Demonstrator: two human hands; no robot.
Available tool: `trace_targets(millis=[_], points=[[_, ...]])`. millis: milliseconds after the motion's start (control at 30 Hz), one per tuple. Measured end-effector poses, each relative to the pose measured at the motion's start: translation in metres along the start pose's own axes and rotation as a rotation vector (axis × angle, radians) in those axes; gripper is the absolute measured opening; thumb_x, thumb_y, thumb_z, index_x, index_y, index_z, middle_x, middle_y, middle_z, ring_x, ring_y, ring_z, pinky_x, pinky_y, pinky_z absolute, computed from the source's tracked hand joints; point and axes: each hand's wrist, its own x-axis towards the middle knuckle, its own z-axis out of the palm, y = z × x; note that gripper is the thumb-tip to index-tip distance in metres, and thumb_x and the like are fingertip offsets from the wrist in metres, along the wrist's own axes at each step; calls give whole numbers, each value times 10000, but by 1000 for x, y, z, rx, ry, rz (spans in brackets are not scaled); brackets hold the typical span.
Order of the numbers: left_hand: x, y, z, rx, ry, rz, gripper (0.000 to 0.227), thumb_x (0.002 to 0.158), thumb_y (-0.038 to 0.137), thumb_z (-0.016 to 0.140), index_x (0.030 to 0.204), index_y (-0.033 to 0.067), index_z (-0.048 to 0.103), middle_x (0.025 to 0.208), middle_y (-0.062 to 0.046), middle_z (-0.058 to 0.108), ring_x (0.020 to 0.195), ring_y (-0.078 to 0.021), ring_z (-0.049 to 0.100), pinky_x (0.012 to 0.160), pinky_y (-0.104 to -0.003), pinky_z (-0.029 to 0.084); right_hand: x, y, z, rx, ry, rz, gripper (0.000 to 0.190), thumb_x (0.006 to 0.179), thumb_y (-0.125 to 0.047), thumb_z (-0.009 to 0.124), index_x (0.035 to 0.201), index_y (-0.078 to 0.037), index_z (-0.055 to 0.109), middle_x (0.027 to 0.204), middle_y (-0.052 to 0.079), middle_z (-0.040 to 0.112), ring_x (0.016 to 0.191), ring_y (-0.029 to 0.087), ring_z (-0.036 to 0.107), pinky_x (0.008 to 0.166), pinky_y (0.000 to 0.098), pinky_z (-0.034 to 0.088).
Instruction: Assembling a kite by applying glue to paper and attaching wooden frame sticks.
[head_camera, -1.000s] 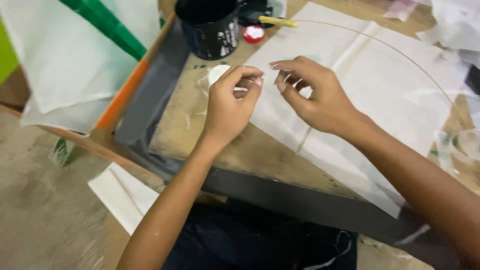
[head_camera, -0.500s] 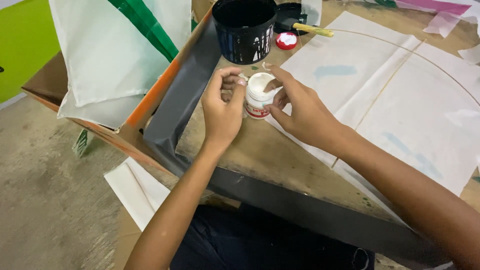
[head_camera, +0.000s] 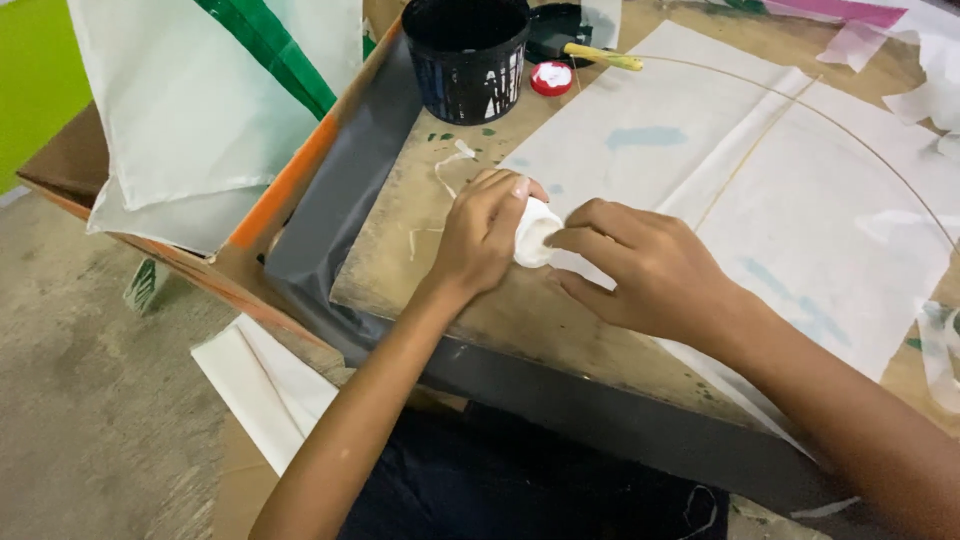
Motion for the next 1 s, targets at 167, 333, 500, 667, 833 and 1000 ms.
trace_targets(millis=[167,333,500,667,833,1000], points=[[1,5,7,32,35,43,470,1064,351,339,886,133,716,766,-94,683,853,-276,685,847,-382,528,-9,0,-2,-148,-279,135,335,851,-331,742,1137,-160,713,638,-1,679,547,202,679,530,327,574],[-5,-1,14,87,40,115,470,1058,384,354,882,156,726,765,-66,700,860,-252,685,844,-367,532,-11,0,1,-190,-494,174,440,824,-325,679,1240,-187,706,740,4,781,602,228,744,544,343,575],[-13,-1,14,142,48,188,474,1048,400,344,863,178,719,784,-15,704,891,-214,680,860,-353,538,-13,-5,1,-62,-609,230,411,856,-347,661,1235,-197,719,682,24,773,545,218,724,536,321,574],[-16,-6,15,107,34,202,487,1033,429,332,889,173,721,819,-19,718,914,-235,683,861,-378,544,-7,-10,-9,-63,-585,165,367,851,-357,683,1175,-196,742,691,28,773,573,217,735,545,317,580],[-15,-10,17,161,9,248,481,1011,445,333,886,190,721,805,-15,720,906,-233,682,850,-385,539,-13,-6,0,-168,-555,80,394,837,-394,705,1169,-182,710,768,42,781,628,201,752,560,315,584],[-14,-11,15,137,39,215,473,1004,434,348,860,198,732,798,4,722,909,-211,681,863,-359,541,-15,-7,1,-204,-567,58,451,860,-495,644,1203,-211,715,814,46,794,636,184,754,553,296,581]])
